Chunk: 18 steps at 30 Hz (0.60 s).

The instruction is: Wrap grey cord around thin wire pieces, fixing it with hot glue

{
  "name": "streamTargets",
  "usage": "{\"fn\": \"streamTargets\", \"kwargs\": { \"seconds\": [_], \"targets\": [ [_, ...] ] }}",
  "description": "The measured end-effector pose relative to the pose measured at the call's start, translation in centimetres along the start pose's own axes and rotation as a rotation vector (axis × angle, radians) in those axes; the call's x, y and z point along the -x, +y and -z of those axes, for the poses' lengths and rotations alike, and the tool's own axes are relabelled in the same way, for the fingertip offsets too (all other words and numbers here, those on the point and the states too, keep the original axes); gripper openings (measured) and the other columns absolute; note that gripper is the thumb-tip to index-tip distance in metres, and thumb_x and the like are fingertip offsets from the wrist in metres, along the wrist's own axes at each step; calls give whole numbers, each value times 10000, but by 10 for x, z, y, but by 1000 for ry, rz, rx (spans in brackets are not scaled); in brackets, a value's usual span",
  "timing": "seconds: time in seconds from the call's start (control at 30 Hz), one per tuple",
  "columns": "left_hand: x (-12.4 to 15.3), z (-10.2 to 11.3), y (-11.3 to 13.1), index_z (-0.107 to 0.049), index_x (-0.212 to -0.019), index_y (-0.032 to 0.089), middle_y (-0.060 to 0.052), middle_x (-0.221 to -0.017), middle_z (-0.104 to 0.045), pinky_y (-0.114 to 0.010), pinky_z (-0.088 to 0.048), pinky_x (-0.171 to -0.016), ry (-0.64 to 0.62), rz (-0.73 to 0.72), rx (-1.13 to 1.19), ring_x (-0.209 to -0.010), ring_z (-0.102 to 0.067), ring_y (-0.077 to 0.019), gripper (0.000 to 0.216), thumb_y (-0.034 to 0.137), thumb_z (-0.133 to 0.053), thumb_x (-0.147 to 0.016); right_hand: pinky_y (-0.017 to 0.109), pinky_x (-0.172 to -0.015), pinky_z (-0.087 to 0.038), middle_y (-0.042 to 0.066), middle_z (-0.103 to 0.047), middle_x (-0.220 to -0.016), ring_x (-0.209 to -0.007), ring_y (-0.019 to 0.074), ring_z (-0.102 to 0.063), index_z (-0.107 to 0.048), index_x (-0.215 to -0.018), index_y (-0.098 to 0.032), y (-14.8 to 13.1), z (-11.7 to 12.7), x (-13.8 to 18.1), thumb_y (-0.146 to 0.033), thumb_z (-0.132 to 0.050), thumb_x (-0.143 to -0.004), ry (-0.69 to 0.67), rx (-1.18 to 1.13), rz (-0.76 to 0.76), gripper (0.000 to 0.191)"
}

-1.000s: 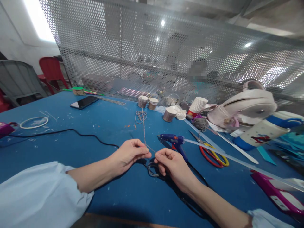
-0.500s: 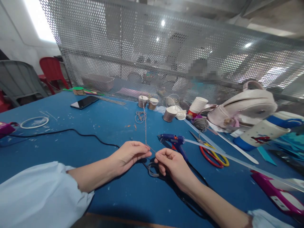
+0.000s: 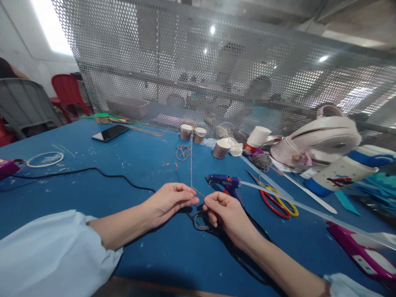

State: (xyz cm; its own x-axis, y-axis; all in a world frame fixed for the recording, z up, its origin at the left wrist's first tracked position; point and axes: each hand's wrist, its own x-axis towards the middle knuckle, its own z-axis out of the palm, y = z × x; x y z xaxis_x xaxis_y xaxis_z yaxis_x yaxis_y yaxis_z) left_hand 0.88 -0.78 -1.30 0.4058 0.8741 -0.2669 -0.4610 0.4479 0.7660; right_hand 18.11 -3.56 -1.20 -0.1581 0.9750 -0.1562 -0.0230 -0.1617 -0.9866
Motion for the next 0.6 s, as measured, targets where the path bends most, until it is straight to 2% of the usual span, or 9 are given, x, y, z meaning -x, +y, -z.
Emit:
{"fn": "streamTargets", "kwargs": {
  "seconds": [0.33, 0.6],
  "targets": [
    [-1, 0, -1, -646, -614, 73, -32, -700, -664, -183, -549, -691, 17, 7, -6, -630, -678, -123, 114, 33, -751, -595, 208, -409, -290, -52, -499, -427, -378, 57, -386, -580, -668, -146, -1, -1, 2, -383, -672, -729, 1, 2, -2, 261],
    [-1, 2, -2, -619, -616, 85, -24, -664, -642, -219, -563, -653, 6, 12, -60, -639, -691, -175, 218, 142, -815, -542, 215, -412, -287, -57, -484, -416, -381, 66, -384, -576, -674, -153, -1, 0, 1, -407, -678, -715, -7, 11, -9, 276]
  ]
}}
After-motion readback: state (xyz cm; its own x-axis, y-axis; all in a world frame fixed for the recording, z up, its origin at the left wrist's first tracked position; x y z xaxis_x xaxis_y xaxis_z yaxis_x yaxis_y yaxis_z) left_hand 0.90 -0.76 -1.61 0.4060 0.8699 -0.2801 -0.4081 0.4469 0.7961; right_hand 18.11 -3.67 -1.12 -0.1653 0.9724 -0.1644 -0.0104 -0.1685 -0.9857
